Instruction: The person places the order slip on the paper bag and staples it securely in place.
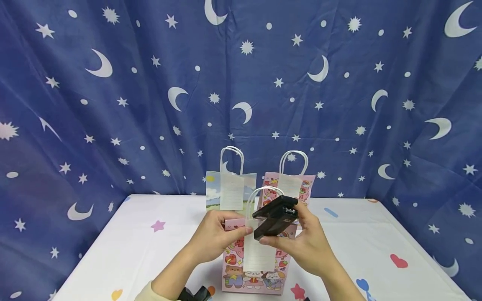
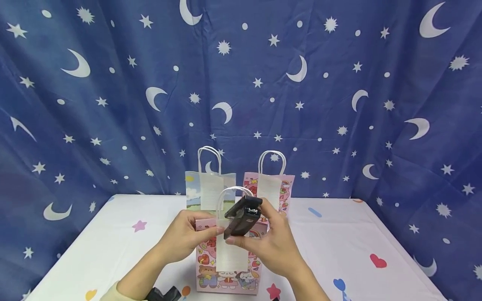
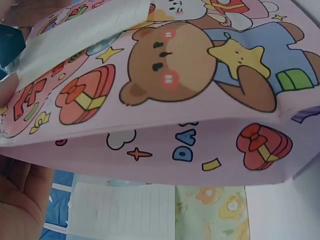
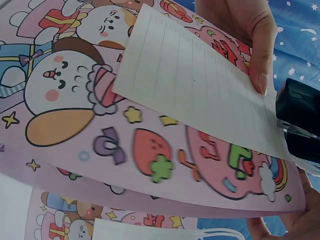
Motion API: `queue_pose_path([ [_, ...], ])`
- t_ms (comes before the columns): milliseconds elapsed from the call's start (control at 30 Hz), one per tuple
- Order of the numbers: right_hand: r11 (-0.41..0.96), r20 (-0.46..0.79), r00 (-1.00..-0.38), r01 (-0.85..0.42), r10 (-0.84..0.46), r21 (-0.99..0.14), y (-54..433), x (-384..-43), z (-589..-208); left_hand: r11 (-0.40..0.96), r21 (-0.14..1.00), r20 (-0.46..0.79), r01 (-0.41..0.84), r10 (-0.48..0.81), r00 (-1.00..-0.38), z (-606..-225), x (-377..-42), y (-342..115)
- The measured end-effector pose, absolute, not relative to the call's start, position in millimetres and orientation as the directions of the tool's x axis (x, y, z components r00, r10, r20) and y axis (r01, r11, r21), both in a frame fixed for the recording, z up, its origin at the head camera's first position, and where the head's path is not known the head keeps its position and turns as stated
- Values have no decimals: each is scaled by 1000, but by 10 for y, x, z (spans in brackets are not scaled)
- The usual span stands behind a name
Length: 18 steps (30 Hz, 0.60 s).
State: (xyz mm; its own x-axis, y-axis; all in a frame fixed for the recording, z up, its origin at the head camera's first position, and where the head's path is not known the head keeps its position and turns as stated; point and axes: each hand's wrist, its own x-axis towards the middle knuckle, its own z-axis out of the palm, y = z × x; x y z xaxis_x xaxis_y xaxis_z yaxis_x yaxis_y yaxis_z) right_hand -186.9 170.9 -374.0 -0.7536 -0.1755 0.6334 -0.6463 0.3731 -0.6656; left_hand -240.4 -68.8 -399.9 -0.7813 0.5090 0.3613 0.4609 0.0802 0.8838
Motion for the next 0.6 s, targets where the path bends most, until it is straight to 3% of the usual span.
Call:
queue_pose_path([
  [200, 392, 642, -735, -668, -218, -633, 1688, -1891, -3748, 85, 877, 372, 473, 503, -780, -4017, -2418, -685],
  [433, 254, 577, -765, -641, -286, -725, 1664, -1918, -3780, 108, 856, 393, 505, 499, -773, -4027, -2439, -692],
  [600, 327, 592, -760, -650, -270, -686, 1672, -1939, -3821, 118, 852, 397, 510, 488, -777, -4021, -2439, -682],
])
